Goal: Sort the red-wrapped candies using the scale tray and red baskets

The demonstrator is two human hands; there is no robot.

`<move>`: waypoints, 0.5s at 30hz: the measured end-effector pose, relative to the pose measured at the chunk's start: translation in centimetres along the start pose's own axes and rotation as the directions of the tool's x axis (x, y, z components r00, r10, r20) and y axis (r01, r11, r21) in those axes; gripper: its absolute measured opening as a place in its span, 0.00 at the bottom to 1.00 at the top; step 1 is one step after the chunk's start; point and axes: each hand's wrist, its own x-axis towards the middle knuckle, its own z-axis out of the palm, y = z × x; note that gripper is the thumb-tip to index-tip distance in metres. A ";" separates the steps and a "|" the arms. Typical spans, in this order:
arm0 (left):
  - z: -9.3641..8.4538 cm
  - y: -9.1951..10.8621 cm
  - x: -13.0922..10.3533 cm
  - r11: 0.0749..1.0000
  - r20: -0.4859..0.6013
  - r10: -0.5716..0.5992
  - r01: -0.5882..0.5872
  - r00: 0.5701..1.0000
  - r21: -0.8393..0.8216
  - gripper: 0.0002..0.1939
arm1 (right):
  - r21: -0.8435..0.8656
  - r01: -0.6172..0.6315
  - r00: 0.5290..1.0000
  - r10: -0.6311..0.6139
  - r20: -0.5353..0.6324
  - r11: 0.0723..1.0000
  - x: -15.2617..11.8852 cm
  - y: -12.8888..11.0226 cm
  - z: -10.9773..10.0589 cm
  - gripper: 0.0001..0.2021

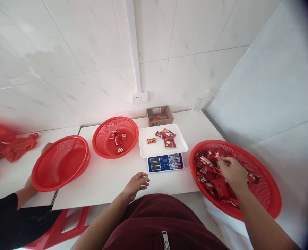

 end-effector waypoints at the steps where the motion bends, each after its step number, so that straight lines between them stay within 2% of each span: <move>1: 0.2 0.2 0.1 1.000 0.006 0.000 0.000 1.000 0.005 0.18 | -0.046 -0.010 1.000 0.011 0.014 0.999 0.1 0.9 -0.2 0.08; 4: 0.7 0.7 0.2 1.000 0.019 -0.002 0.002 1.000 0.014 0.19 | -0.118 0.071 0.997 -0.068 0.024 0.991 0.0 2.2 -0.3 0.13; 7: 1.0 0.9 0.1 1.000 0.022 0.001 -0.001 1.000 0.016 0.19 | -0.088 0.225 0.974 -0.226 0.000 0.970 -0.2 0.9 0.5 0.18; 11: 0.8 0.6 -0.2 1.000 0.013 0.009 -0.009 1.000 0.005 0.19 | 0.012 0.401 0.906 -0.399 0.141 0.916 -0.4 -4.1 3.0 0.18; 15: 0.3 0.2 -0.5 1.000 -0.011 0.016 -0.016 1.000 -0.008 0.19 | 0.025 0.596 0.766 -0.578 0.282 0.803 -0.9 -9.7 6.5 0.20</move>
